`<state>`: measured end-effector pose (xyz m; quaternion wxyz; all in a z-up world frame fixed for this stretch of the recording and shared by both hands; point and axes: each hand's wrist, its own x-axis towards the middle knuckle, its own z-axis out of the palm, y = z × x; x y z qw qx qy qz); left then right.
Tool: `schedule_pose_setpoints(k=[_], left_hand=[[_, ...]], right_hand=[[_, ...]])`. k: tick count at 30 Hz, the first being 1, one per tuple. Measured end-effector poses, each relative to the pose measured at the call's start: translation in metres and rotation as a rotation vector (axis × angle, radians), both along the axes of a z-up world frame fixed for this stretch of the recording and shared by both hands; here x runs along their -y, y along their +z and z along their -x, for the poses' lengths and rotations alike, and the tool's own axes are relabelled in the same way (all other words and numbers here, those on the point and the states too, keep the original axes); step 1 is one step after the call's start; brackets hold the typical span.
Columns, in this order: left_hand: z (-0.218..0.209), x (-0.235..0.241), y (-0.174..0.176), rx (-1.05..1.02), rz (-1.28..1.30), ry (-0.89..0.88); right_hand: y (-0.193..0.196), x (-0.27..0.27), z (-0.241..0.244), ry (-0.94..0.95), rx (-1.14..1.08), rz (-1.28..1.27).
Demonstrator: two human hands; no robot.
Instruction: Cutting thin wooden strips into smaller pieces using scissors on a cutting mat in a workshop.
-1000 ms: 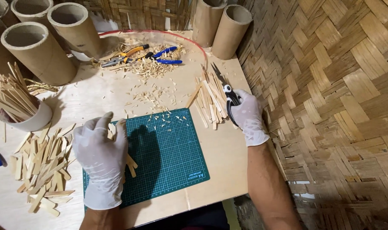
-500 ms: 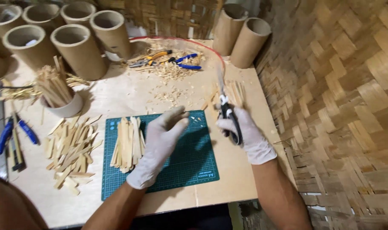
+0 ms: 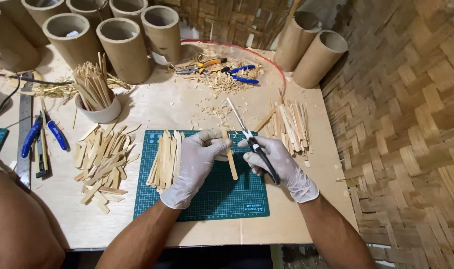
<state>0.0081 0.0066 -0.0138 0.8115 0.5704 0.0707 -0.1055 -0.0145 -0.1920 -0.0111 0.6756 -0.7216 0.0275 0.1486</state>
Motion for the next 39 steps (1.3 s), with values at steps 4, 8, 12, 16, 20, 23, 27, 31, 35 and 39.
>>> schedule_pose_setpoints(k=[4, 8, 12, 16, 20, 23, 27, 31, 35, 39], left_hand=[[0.0, 0.003, 0.004, -0.064, 0.048, 0.008], [0.002, 0.004, 0.006, -0.065, 0.022, 0.005], [0.001, 0.004, 0.012, -0.06, -0.008, 0.008], [0.0, 0.005, 0.004, -0.069, -0.005, 0.013], [0.0, 0.004, 0.004, -0.075, 0.0, 0.004], [0.0, 0.004, 0.001, -0.087, 0.015, 0.003], [-0.002, 0.005, -0.009, -0.088, 0.019, -0.01], [-0.002, 0.004, -0.006, -0.106, 0.047, -0.019], [-0.004, 0.004, -0.009, -0.12, 0.043, -0.016], [-0.001, 0.009, -0.013, -0.124, 0.03, -0.029]], right_hand=[[-0.002, -0.004, 0.004, 0.044, -0.029, 0.084], [0.003, -0.01, 0.01, 0.064, -0.082, 0.11], [0.002, -0.008, 0.011, 0.059, -0.097, 0.137], [-0.001, -0.009, 0.011, 0.07, -0.118, 0.138], [0.002, -0.011, 0.012, 0.074, -0.111, 0.151], [0.005, -0.014, 0.013, 0.075, -0.118, 0.159], [0.005, -0.016, 0.014, 0.062, -0.126, 0.121], [0.003, -0.017, 0.016, 0.053, -0.13, 0.128], [0.008, -0.02, 0.016, 0.057, -0.101, 0.114], [0.002, -0.02, 0.012, 0.067, -0.06, 0.118]])
